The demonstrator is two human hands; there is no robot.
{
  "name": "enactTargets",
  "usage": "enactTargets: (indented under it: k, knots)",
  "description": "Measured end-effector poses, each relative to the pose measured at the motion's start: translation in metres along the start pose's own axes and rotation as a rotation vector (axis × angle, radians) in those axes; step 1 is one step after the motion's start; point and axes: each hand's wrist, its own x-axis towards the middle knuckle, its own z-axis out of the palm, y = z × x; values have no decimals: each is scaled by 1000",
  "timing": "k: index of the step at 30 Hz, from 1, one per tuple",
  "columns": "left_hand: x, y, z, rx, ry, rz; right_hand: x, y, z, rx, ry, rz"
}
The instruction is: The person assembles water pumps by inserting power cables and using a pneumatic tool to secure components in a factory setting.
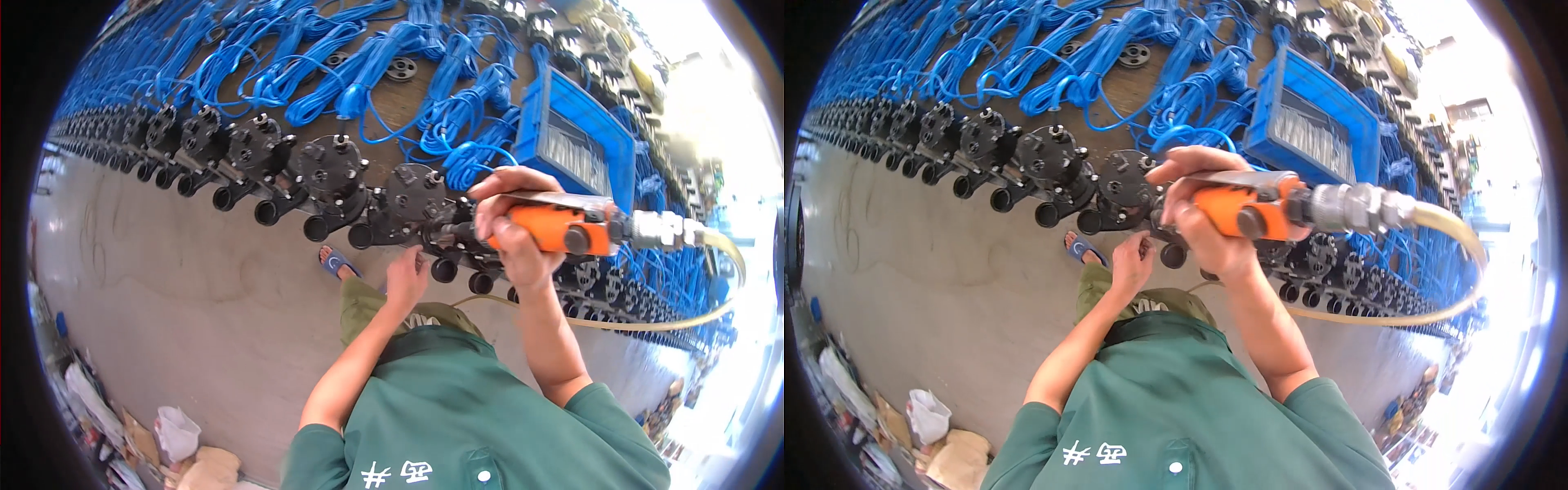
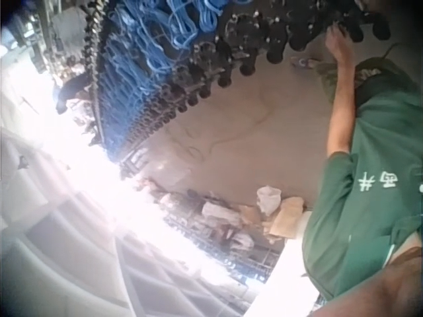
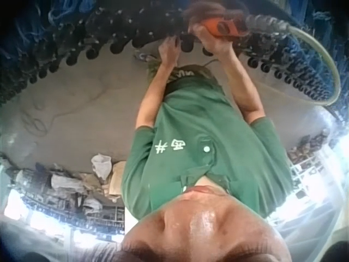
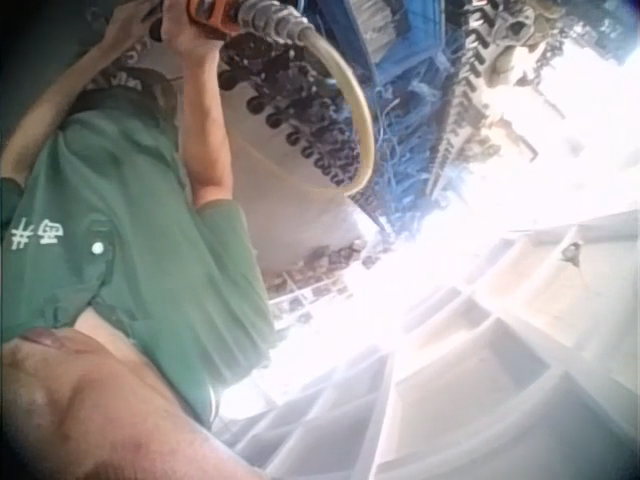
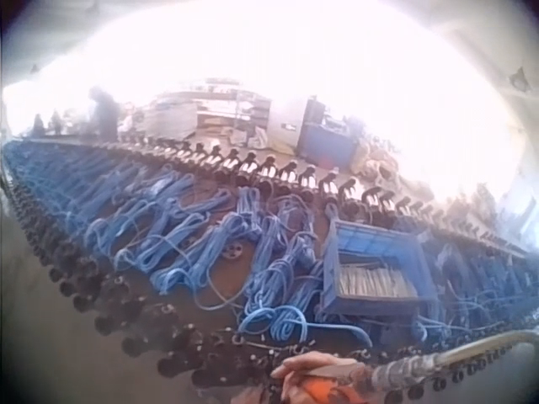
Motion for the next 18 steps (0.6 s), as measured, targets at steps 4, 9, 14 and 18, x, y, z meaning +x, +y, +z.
enactTargets:
  k: [4,9,14,18]
  knots:
    - [11,4,27,148,42,134,-22,-11,-31,-64,122,-51]
    - [11,8,29,155,5,147,-49,3,-47,-9,162,-22]
    - [10,2,31,271,87,352,-50,16,-46,-37,94,5]
    - [11,-1,33,271,99,433,-54,32,-48,-82,49,57]
